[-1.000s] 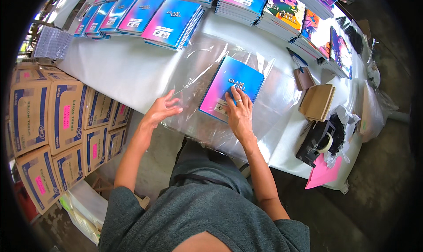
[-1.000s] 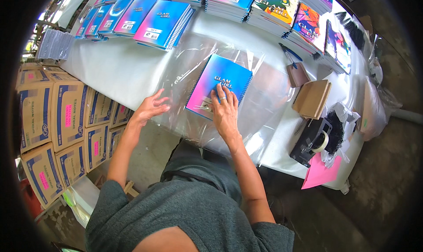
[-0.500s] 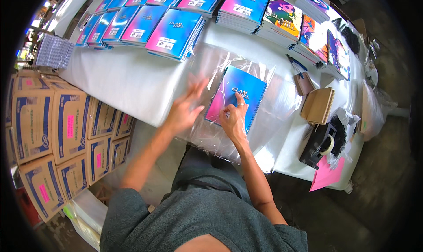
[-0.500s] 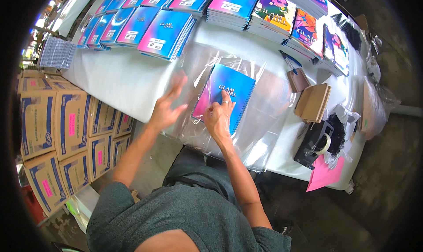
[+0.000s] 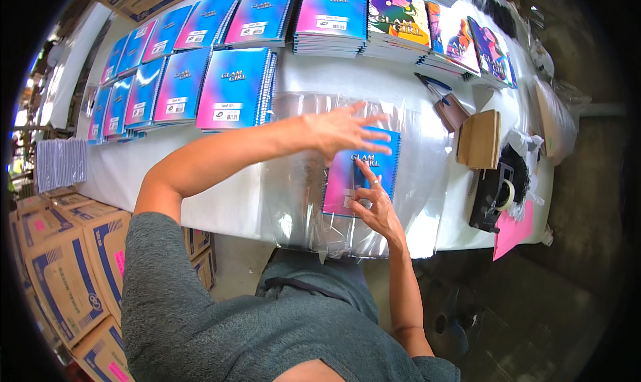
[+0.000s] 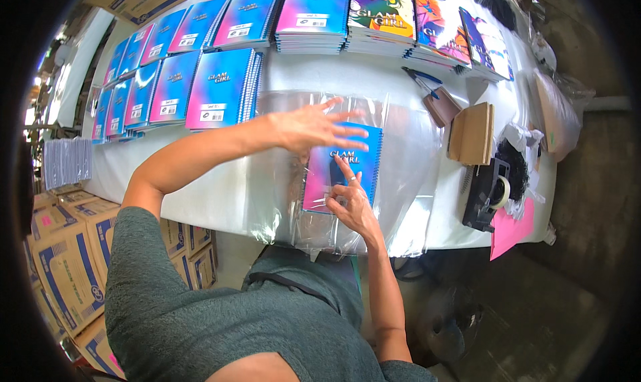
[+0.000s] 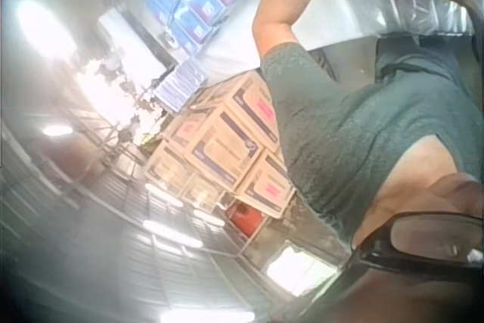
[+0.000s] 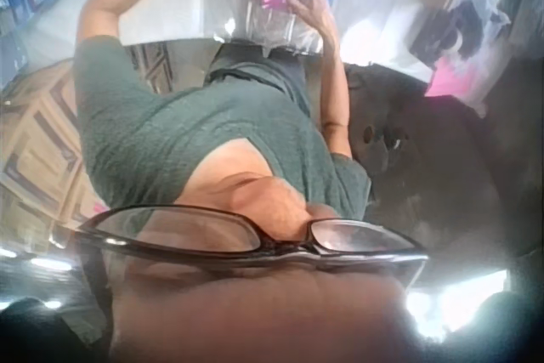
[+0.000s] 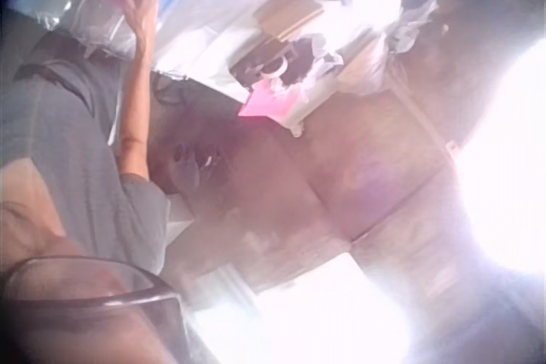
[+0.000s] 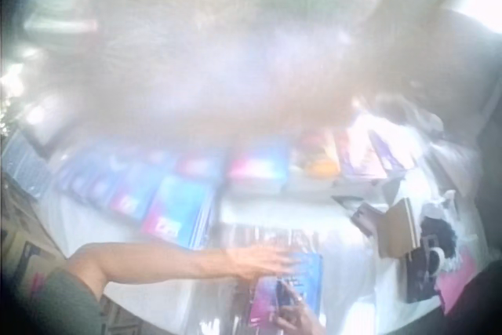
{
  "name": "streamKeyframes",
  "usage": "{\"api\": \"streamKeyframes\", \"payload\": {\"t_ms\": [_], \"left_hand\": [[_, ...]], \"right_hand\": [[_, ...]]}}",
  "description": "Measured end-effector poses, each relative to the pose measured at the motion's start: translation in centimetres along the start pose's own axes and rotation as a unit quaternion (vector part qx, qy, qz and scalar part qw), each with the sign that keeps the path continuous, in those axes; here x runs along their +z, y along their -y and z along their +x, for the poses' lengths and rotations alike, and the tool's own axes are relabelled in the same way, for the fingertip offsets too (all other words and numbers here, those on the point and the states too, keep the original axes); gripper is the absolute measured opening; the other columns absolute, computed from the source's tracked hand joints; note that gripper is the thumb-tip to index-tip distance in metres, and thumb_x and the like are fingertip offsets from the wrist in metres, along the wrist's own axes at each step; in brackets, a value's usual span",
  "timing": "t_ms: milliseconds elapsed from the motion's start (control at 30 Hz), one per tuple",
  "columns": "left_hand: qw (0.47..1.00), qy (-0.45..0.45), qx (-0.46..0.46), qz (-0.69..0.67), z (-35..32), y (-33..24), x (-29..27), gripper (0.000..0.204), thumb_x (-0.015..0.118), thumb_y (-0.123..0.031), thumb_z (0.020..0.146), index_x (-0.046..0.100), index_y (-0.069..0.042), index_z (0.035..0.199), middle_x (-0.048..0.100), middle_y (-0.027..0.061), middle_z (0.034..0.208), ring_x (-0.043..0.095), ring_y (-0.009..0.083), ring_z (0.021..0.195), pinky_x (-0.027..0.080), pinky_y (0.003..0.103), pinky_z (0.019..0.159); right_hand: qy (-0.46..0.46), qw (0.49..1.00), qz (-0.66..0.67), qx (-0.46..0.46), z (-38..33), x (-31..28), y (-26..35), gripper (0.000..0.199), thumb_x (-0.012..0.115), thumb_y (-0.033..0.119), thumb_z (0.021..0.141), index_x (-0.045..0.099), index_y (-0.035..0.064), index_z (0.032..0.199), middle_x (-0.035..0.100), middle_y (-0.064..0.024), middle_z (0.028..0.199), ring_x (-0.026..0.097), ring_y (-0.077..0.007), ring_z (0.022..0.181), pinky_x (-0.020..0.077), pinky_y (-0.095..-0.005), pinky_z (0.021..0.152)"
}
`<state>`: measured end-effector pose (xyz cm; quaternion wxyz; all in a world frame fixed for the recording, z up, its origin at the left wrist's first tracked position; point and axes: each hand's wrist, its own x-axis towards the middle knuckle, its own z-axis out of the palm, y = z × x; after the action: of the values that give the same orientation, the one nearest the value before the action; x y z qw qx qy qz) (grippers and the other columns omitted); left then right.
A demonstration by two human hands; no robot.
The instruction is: The person stacks spiral notebooks, places them into a plastic sleeve, and seals the sleeve with tape.
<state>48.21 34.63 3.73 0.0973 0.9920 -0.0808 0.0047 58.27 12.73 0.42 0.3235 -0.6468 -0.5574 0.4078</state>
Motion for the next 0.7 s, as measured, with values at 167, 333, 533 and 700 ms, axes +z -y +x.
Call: {"api": "streamKeyframes", "payload": {"t_ms": [167,333,533,700], "left_hand": [[0.99,-0.017,0.137,0.037,0.8,0.7,2.4,0.039,0.063,-0.022,0.077,0.065,-0.029,0.116,0.06,-0.0084,0.124,0.029,0.0239,0.141,0.018,0.055,0.118],[0.986,-0.105,0.128,0.024,0.4,1.0,3.9,0.033,0.057,-0.024,0.081,0.066,-0.03,0.113,0.062,-0.0098,0.123,0.036,0.0238,0.137,0.021,0.054,0.117],[0.99,-0.129,0.062,-0.006,0.0,0.3,6.6,0.035,0.053,-0.029,0.085,0.063,-0.034,0.118,0.058,-0.0135,0.129,0.037,0.0225,0.137,0.021,0.055,0.116],[0.99,-0.131,0.044,0.007,0.1,0.2,6.7,0.037,0.052,-0.028,0.086,0.062,-0.037,0.12,0.058,-0.0148,0.13,0.038,0.0221,0.136,0.022,0.055,0.115]], "right_hand": [[0.01,1.0,-0.005,0.017,-0.1,0.0,0.0,0.017,0.065,0.018,0.082,0.065,0.0011,0.081,0.031,-0.0192,0.151,0.028,-0.0387,0.139,0.0139,-0.0548,0.115],[-0.009,0.996,0.092,0.014,-0.1,-0.8,-0.5,0.024,0.06,0.024,0.091,0.057,0.001,0.095,0.037,-0.0182,0.147,0.035,-0.0393,0.135,0.0221,-0.0536,0.113],[-0.012,0.999,-0.036,-0.03,0.0,-0.4,-0.6,0.017,0.058,0.013,0.092,0.055,0.0017,0.104,0.043,-0.0116,0.144,0.048,-0.0332,0.127,0.0262,-0.051,0.112],[-0.055,0.976,-0.203,-0.059,-1.4,-3.6,-2.1,0.037,0.06,0.007,0.087,0.06,0.0117,0.123,0.048,-0.0023,0.141,0.038,-0.0231,0.136,0.0216,-0.0523,0.115]]}}
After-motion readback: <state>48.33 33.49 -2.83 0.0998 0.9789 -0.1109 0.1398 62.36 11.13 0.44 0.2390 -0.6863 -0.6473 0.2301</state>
